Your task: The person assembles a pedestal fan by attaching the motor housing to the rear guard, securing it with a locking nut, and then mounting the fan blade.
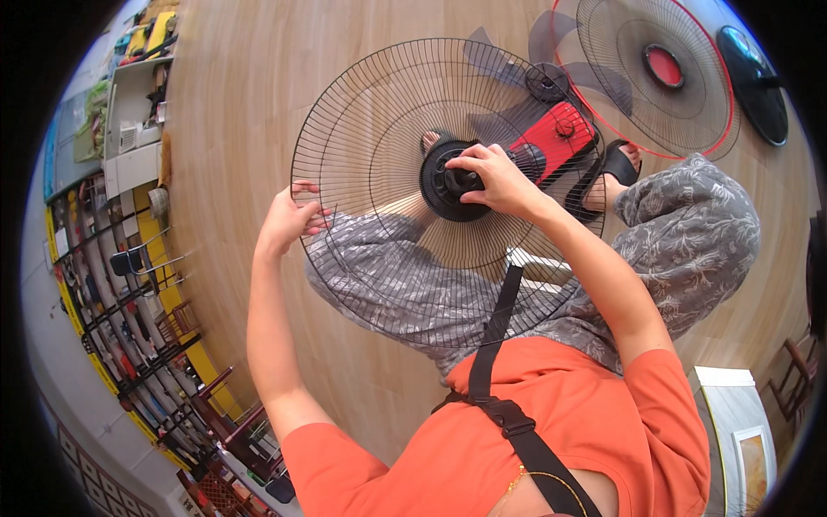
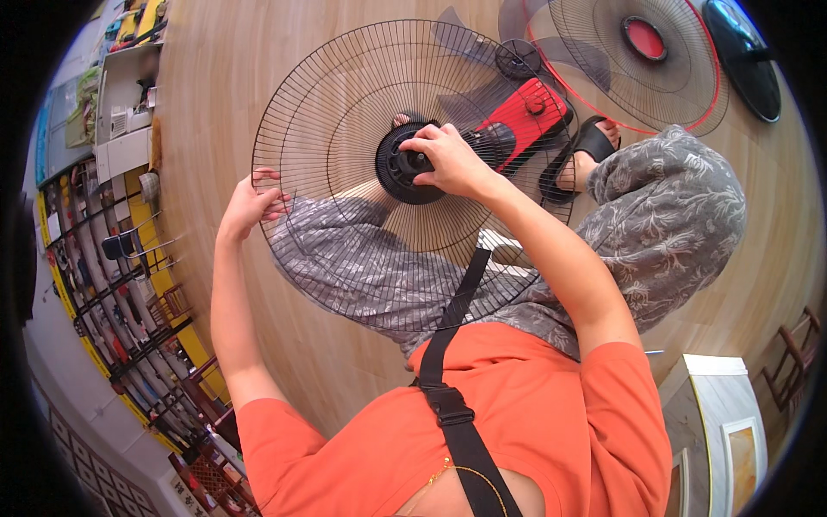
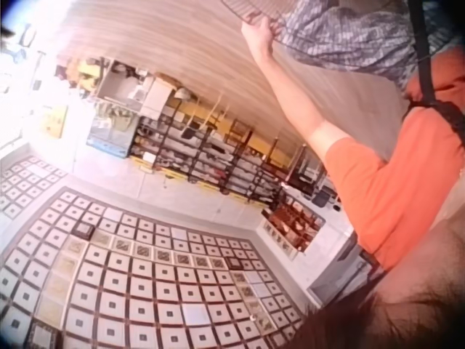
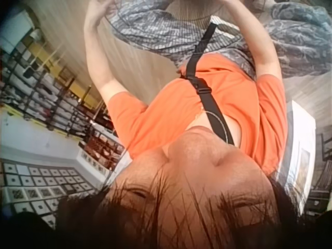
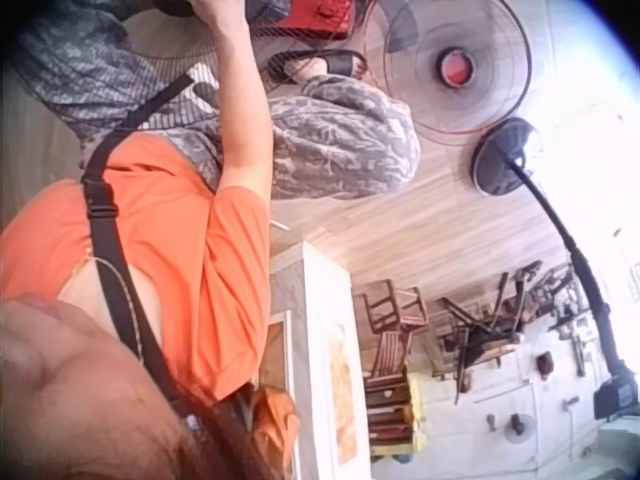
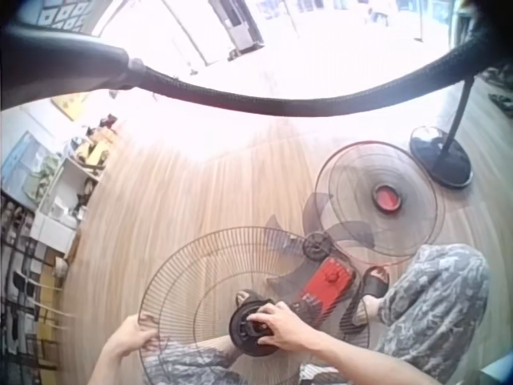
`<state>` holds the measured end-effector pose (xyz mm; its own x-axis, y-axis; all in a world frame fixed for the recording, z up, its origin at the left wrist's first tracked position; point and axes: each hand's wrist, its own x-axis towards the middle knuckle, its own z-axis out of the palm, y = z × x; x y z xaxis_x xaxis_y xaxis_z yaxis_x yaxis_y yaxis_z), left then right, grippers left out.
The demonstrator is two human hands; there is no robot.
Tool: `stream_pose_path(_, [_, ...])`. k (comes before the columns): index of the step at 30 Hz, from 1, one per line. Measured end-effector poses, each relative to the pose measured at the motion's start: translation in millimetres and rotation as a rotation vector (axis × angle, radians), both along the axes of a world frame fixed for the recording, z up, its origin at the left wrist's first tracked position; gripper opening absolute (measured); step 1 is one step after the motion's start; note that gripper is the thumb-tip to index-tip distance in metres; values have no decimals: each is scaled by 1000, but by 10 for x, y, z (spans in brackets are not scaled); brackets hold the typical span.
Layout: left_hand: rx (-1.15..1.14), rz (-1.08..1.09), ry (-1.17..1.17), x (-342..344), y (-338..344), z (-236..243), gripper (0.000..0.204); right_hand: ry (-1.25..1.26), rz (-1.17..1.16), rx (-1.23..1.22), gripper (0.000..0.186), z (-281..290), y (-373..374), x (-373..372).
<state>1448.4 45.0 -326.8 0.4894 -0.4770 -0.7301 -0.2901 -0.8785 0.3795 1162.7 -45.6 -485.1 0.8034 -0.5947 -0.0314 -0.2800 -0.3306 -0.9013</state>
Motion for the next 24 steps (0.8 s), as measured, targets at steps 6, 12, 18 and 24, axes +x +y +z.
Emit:
stream_pose_path(6, [-1, 3, 1, -1, -2, -5, 30, -106, 106, 18, 51, 61, -108, -25])
stream_pose_path(12, [-17, 13, 8, -11, -4, 0, 29, -63, 22, -9, 51, -42, -38, -16])
stream_pose_path(18, [8, -5, -1, 9, 3, 10, 30, -53, -94, -63, 61, -44, 48, -10])
stream_pose_path(24, [3, -12, 2, 10, -11, -2, 30, -65, 23, -147, 62, -75, -51, -83])
